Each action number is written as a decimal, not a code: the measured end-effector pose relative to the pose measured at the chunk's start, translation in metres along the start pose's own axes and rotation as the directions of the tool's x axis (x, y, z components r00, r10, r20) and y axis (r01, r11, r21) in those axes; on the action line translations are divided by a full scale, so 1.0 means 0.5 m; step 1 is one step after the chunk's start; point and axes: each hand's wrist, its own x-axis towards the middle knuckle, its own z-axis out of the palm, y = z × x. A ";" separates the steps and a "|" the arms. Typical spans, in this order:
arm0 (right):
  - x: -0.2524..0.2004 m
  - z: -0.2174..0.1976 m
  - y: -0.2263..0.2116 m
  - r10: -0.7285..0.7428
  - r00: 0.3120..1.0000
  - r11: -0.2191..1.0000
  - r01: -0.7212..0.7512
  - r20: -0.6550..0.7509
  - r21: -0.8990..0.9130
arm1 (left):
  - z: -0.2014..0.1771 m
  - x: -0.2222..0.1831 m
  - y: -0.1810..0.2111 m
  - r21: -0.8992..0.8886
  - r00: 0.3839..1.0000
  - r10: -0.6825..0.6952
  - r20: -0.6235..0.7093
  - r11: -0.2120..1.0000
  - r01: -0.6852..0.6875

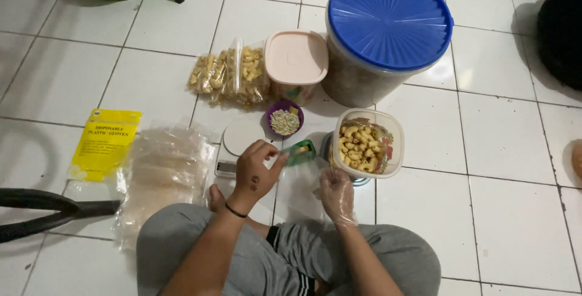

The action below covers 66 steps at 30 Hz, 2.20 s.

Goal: Manually packaging macaroni into small plastic bags and weighing them on a digital scale.

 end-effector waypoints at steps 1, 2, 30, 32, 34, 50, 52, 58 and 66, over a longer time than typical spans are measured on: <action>-0.002 -0.002 -0.003 0.006 1.000 1.000 -0.006 0.002 0.000 | 0.002 -0.003 0.012 0.001 1.000 -0.003 0.006 1.000 0.003; -0.002 -0.004 -0.007 0.007 0.999 0.996 -0.012 0.049 0.088 | 0.004 -0.005 0.023 -0.046 0.992 0.000 0.125 0.999 0.006; 0.058 0.044 0.094 -0.049 0.972 0.929 -0.040 0.228 0.369 | 0.068 -0.056 0.030 0.024 0.733 0.038 0.679 0.997 -0.074; 0.068 0.050 0.109 -0.083 0.968 0.915 -0.019 0.235 0.402 | 0.076 -0.058 0.015 0.035 0.746 0.029 0.666 0.997 -0.070; 0.069 0.053 0.110 -0.119 0.963 0.900 0.002 0.242 0.435 | 0.081 -0.061 -0.007 0.046 0.760 0.020 0.650 0.997 -0.067; -0.055 0.008 -0.012 0.040 0.818 0.620 -0.471 0.574 0.628 | 0.033 -0.056 0.023 -0.720 0.679 -0.242 0.693 -0.269 0.639; -0.042 0.017 0.021 0.021 0.780 0.630 -0.496 0.625 0.598 | 0.072 -0.060 -0.034 -0.748 0.720 -0.219 0.659 -0.295 0.595; -0.009 0.043 0.098 -0.123 0.711 0.516 -0.550 0.692 0.657 | 0.105 -0.074 -0.069 -0.630 0.721 0.051 0.691 -0.445 0.636; 0.040 0.021 0.105 0.041 0.987 0.804 -0.124 0.153 0.582 | 0.147 -0.052 -0.209 -0.149 0.724 -0.642 0.250 0.714 0.684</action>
